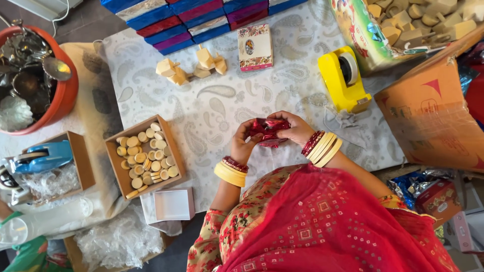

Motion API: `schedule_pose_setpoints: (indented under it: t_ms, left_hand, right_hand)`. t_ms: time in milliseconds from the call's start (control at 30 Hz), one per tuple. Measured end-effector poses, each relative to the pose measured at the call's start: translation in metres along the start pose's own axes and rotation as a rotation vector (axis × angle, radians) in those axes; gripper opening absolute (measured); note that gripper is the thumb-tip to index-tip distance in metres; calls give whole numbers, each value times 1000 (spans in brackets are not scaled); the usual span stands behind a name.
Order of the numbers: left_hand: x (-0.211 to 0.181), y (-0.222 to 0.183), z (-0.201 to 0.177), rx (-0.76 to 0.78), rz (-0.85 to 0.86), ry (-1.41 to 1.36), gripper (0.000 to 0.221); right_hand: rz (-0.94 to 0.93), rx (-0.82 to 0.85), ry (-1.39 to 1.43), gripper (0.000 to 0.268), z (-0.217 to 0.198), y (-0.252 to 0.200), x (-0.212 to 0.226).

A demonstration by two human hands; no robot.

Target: The recorder is wrapping small items in foil and placing them into decorative boxes.

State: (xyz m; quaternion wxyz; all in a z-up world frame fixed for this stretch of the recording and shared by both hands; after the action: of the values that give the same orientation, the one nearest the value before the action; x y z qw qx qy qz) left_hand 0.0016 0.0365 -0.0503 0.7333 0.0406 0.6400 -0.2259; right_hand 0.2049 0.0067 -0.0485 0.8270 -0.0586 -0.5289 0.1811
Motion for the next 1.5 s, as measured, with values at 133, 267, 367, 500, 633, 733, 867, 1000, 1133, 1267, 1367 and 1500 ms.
schedule_pose_setpoints:
  t_ms: [133, 267, 367, 500, 633, 733, 867, 1000, 1133, 1267, 1367, 1500]
  left_hand:
    - [-16, -1, 15, -14, 142, 256, 47]
    - [-13, 3, 16, -35, 135, 324, 38]
    - [-10, 5, 14, -33, 228, 376, 30]
    - [-18, -1, 16, -41, 375, 452, 32]
    - [-61, -16, 29, -3, 447, 579, 34]
    - [-62, -18, 28, 50, 460, 640, 36]
    - [-46, -14, 17, 41, 428, 673, 31]
    - [-52, -12, 20, 40, 404, 659, 30]
    - [-81, -15, 35, -8, 572, 812, 31]
    - [-79, -12, 42, 65, 735, 997, 35]
    - [-83, -10, 47, 92, 713, 1065, 45]
    - [-81, -9, 51, 42, 737, 1103, 40]
  right_hand:
    - [43, -71, 128, 58, -2, -2, -5]
    - [146, -177, 152, 57, 8, -11, 7]
    - [-31, -112, 101, 44, -9, 2, -22]
    - [-193, -136, -105, 34, -10, 3, -19]
    - [-175, -163, -131, 21, -7, 1, -10]
    - [-212, -149, -234, 18, -2, -4, 0]
    - [-275, -85, -374, 20, 3, -9, 9]
    - [-367, -88, -610, 17, 12, -18, 29]
    - [-403, -74, -711, 23, 6, -17, 16]
    - [-515, -123, -695, 30, -1, -18, 11]
    - [-593, -244, -813, 30, 7, -23, 22]
    - [-657, -356, -887, 29, 10, -34, 24]
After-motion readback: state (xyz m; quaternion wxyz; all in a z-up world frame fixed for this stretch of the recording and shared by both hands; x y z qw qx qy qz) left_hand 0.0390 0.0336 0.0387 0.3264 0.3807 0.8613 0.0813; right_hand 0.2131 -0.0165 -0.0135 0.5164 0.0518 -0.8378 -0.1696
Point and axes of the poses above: each hand's wrist, its own y-axis towards the middle knuckle, its own z-axis out of the palm, x = y × z, the point moved 4 cm from there along y, towards the middle knuckle, and after that the axes turned 4 degrees about y, right-handed, at the moved point
